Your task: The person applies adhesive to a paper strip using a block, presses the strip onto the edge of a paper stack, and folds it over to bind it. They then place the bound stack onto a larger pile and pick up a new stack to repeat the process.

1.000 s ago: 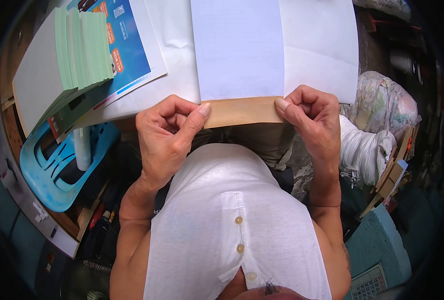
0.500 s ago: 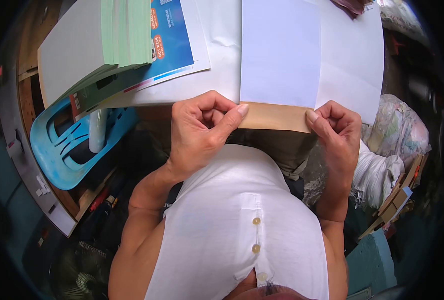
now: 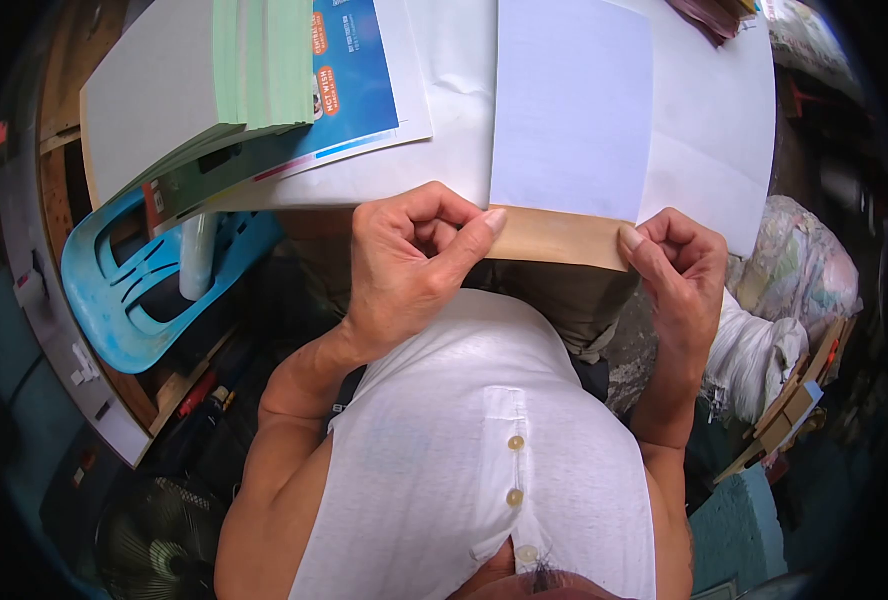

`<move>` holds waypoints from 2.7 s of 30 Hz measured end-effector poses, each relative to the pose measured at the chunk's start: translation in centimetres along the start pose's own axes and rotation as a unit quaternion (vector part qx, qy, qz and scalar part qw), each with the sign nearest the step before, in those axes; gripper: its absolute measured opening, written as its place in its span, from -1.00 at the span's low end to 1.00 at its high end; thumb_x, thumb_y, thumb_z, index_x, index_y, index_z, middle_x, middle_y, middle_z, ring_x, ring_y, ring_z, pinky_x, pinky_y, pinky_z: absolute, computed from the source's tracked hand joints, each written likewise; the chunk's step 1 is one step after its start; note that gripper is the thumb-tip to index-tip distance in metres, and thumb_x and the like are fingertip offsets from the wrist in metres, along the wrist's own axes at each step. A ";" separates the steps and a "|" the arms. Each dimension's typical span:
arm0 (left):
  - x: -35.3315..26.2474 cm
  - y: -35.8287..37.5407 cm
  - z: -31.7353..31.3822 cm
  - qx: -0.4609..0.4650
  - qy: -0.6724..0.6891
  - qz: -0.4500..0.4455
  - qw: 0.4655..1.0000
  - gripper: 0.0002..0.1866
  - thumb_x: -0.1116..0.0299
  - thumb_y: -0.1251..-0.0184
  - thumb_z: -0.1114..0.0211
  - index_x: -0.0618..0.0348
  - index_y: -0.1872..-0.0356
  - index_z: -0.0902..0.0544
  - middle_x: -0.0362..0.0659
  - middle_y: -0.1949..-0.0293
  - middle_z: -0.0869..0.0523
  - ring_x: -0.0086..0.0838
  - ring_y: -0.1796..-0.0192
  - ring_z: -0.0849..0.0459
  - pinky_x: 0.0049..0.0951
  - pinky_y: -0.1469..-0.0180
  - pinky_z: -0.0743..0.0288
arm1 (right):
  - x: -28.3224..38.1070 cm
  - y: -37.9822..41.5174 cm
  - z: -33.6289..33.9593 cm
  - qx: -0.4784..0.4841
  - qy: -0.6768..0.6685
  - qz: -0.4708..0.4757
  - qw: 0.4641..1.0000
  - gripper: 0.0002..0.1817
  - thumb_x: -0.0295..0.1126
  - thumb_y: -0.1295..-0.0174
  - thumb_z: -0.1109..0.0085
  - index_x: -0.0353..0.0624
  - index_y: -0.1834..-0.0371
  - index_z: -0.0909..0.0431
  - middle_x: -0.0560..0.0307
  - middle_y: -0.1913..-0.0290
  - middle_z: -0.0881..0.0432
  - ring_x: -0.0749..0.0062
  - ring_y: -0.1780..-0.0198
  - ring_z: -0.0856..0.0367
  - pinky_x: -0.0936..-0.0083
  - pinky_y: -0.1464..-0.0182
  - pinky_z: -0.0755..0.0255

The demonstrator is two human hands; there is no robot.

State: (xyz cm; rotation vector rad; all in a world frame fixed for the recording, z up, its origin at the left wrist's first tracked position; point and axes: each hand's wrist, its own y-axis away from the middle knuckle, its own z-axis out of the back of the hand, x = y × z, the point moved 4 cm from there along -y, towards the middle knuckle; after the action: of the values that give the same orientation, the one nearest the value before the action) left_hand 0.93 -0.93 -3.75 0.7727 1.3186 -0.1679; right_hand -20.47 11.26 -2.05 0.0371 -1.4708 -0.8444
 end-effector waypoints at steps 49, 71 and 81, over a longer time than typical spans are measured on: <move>-1.9 0.7 2.0 -0.066 -0.104 -0.176 0.977 -0.74 0.26 -0.31 -0.56 0.22 0.24 -0.68 -0.39 0.54 -0.56 -0.79 0.50 -0.43 -0.70 0.47 -0.25 | -0.4 1.0 2.0 -0.161 0.126 0.227 0.952 -0.78 -0.42 -0.25 -0.47 -0.19 0.43 -0.57 0.49 0.64 -0.40 0.88 0.58 -0.22 0.72 0.54 0.00; -6.2 -6.8 -2.3 0.122 -0.455 -0.383 0.794 -0.16 -0.20 0.18 -0.70 -0.20 -0.23 -0.63 -0.15 0.20 -0.47 -0.25 -0.03 -0.51 -0.19 -0.22 -0.46 | 5.5 -4.6 -1.5 0.169 0.348 0.377 0.841 -0.56 -0.41 -0.03 -0.59 -0.14 0.23 -0.40 0.25 0.52 -0.35 0.46 0.49 -0.28 0.44 0.42 -0.27; -6.0 -8.0 -0.5 0.238 -0.417 -0.389 0.786 -0.03 -0.08 0.22 -0.73 -0.28 -0.39 -0.55 -0.15 0.08 -0.47 -0.25 -0.10 -0.52 -0.19 -0.28 -0.48 | 5.7 -4.9 -0.1 0.213 0.381 0.343 0.832 -0.55 -0.44 -0.05 -0.57 -0.15 0.23 -0.36 0.22 0.52 -0.39 0.43 0.47 -0.35 0.41 0.39 -0.35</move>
State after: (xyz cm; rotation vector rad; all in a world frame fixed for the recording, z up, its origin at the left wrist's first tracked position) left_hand -5.32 -8.43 -1.57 0.4061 0.6398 -1.3960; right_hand -23.42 4.76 0.31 0.1522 -0.7677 0.1258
